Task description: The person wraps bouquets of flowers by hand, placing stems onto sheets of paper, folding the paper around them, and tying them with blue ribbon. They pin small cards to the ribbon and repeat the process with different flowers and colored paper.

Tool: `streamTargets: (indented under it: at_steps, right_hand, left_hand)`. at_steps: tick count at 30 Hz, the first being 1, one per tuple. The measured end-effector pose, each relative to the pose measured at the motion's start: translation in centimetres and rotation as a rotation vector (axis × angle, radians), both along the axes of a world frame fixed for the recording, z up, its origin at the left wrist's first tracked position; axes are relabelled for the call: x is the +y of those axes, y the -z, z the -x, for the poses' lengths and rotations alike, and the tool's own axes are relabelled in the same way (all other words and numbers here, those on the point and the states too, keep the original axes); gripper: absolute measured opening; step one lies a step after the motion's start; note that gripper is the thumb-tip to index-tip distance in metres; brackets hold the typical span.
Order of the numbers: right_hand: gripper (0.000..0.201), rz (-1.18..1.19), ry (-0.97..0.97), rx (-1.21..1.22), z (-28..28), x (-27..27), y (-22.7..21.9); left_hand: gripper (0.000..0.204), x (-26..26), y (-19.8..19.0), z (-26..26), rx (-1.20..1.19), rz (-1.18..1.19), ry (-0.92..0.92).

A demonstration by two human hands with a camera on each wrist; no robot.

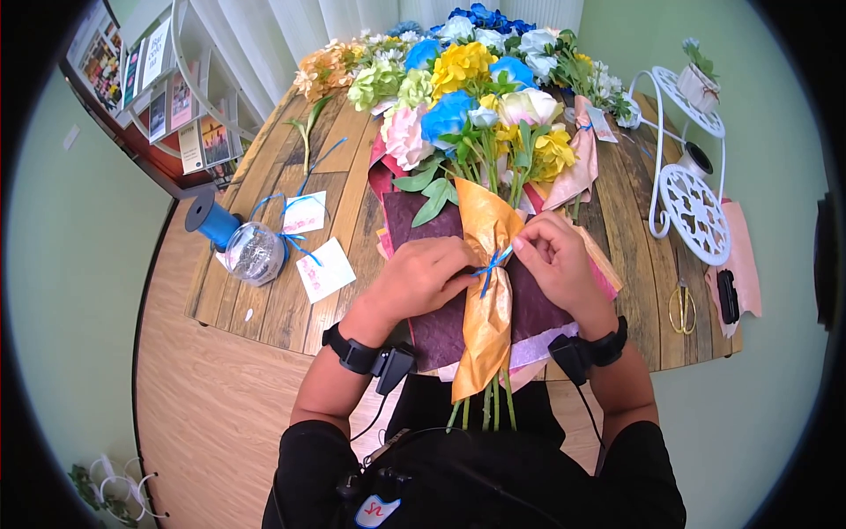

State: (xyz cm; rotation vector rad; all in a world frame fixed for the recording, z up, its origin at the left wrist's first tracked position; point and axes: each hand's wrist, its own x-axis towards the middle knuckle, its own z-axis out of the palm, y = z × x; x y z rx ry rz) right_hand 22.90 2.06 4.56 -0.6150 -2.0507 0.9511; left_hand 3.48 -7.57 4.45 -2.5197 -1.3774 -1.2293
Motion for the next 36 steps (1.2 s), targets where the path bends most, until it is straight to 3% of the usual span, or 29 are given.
streamTargets:
  at_steps: [4, 10, 19, 29, 36]
  right_hand:
    - [0.011, -0.085, -0.074, -0.002, 0.5, -0.5, -0.2]
    - [0.013, -0.035, -0.089, -0.137, 0.5, -0.6, -0.2]
    - [0.013, -0.022, -0.137, -0.053, 1.0, -0.8, 0.0]
    - [0.011, -0.042, -0.021, -0.095, 1.5, -1.0, 1.1]
    - [0.01, -0.188, 0.042, -0.153, 1.4, -1.4, 0.7]
  left_hand:
    - [0.024, -0.2, -0.1, 0.3, -0.132, 0.229, -0.009]
    - [0.024, -0.2, -0.2, 0.1, -0.089, 0.199, 0.004]
    - [0.013, 0.3, 0.4, -0.1, -0.069, 0.042, 0.054]
    - [0.01, 0.4, 0.5, 0.0, -0.066, 0.083, 0.042]
    - [0.01, 0.4, 0.3, 0.2, -0.112, 0.161, 0.087]
